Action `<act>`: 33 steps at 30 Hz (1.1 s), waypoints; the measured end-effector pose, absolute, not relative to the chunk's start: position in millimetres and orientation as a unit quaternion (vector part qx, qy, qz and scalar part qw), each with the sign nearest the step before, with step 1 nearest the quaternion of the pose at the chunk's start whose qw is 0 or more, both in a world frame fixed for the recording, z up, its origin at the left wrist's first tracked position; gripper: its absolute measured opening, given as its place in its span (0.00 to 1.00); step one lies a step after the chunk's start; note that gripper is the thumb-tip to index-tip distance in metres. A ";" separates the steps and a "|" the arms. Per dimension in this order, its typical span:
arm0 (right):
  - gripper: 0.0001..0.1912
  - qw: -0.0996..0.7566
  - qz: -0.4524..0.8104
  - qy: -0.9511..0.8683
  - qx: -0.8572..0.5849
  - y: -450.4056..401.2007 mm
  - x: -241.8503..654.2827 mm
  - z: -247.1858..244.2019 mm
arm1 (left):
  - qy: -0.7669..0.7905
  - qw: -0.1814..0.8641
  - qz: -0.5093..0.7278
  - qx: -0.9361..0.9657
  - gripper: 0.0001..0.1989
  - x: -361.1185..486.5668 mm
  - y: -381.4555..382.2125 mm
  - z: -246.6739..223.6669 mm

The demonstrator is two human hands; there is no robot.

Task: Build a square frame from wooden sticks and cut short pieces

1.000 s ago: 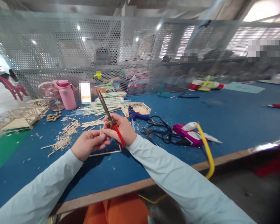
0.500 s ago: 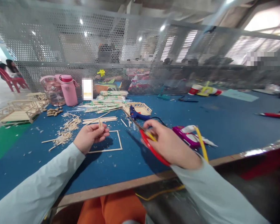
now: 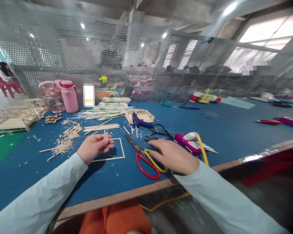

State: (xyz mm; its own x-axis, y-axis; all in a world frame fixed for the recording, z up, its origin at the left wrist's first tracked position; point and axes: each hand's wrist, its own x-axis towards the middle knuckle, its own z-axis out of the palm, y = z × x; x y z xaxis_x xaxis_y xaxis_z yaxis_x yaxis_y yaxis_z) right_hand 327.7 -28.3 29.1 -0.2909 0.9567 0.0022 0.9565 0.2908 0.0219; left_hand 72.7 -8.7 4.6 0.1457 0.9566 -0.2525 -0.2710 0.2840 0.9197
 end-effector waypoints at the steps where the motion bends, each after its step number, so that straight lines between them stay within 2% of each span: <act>1: 0.16 0.020 0.037 0.780 0.624 -25.1 337.1 31.0 | 0.456 0.659 0.466 0.375 0.06 72.5 -8.6 4.8; 4: 0.11 0.077 0.031 0.757 0.648 -19.2 358.4 29.4 | 0.453 0.663 0.461 0.377 0.04 73.2 -9.2 5.7; 9: 0.10 0.048 0.035 0.764 0.642 -20.6 356.2 16.8 | 0.461 0.662 0.450 0.384 0.04 75.2 -11.3 6.9; 14: 0.10 0.089 0.044 0.734 0.672 -21.7 340.2 9.9 | 0.452 0.676 0.443 0.378 0.03 74.5 -11.4 7.1; 16: 0.11 0.076 0.060 0.719 0.688 -20.8 338.0 10.1 | 0.445 0.682 0.445 0.372 0.03 73.9 -10.7 6.7; 19: 0.13 -0.022 0.108 0.687 0.718 -21.2 340.5 19.7 | 0.439 0.684 0.448 0.372 0.04 72.7 -9.1 4.5; 22: 0.14 -0.210 0.127 0.665 0.706 -25.5 344.8 40.7 | 0.428 0.684 0.444 0.389 0.06 71.3 -8.1 1.4; 24: 0.11 -0.345 0.031 0.667 0.659 -30.0 342.3 54.7 | 0.401 0.683 0.451 0.413 0.10 70.9 -8.8 0.5; 27: 0.16 -0.483 -0.257 0.620 0.563 -35.8 323.5 62.9 | 0.332 0.664 0.494 0.452 0.16 71.9 -13.3 3.1; 30: 0.19 -0.457 -0.503 0.558 0.476 -36.9 292.1 53.7 | 0.281 0.661 0.525 0.457 0.17 74.4 -19.8 7.7; 33: 0.19 -0.427 -0.608 0.522 0.418 -34.2 264.2 41.0 | 0.279 0.677 0.510 0.450 0.16 76.8 -22.0 8.2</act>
